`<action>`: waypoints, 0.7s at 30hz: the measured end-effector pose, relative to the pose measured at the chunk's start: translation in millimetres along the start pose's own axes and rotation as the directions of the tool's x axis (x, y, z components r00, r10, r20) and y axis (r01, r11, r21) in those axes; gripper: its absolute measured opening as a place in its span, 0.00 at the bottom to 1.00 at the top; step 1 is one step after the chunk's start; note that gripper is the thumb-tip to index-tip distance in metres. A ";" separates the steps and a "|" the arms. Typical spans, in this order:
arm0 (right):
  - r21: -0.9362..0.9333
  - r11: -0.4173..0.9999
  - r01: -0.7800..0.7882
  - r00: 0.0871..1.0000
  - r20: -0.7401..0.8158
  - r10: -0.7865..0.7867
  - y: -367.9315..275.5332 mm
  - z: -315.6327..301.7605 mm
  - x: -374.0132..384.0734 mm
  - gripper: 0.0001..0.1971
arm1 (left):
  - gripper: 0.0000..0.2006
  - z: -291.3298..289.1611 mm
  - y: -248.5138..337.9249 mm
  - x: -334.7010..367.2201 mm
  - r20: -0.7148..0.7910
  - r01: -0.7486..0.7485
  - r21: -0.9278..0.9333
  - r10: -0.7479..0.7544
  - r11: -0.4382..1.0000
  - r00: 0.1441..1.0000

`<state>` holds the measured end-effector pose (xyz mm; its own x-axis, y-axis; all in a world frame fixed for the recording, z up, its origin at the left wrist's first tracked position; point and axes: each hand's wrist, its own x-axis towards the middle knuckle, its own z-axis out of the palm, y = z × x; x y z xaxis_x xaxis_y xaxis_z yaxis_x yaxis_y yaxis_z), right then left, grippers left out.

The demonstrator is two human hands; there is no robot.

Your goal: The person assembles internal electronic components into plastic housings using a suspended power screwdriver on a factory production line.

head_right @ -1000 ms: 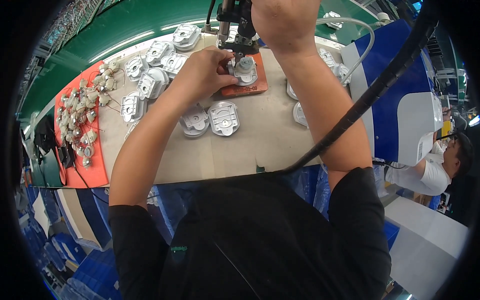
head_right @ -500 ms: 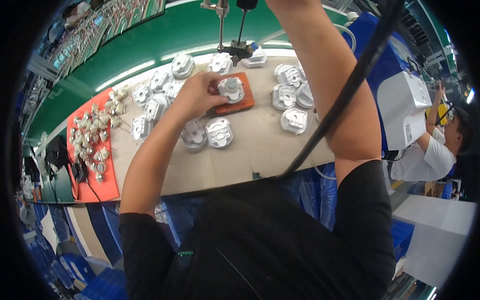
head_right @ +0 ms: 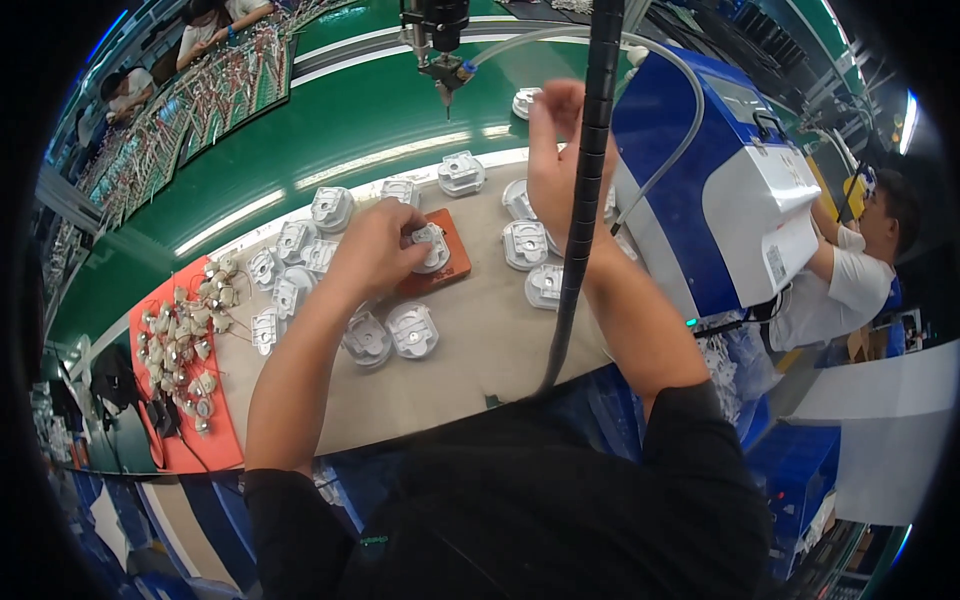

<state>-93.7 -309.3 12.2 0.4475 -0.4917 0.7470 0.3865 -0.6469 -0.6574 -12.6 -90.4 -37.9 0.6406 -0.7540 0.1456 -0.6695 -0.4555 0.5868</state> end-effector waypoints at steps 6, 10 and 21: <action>-0.739 0.536 -0.408 0.626 0.201 0.753 140.0 39.2 65.5 0.49 | 0.14 -16.2 8.8 -6.3 -0.100 -0.061 -0.097 0.051 0.993 0.994; -0.787 0.451 -0.422 0.582 0.146 0.800 256.0 53.5 84.6 0.56 | 0.13 -57.0 14.1 -39.7 -0.209 -0.045 -0.344 -0.030 0.938 0.977; -0.793 0.602 -0.093 0.559 0.459 0.691 480.7 9.5 104.7 0.42 | 0.13 -127.7 -22.8 -292.7 -0.672 0.202 -0.594 -0.619 0.779 0.407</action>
<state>146.6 -666.2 -226.5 0.8870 -0.4544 -0.0827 -0.4489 -0.8060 -0.3859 -136.8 201.1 7.9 0.9276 0.2930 0.2317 -0.1682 -0.2261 0.9595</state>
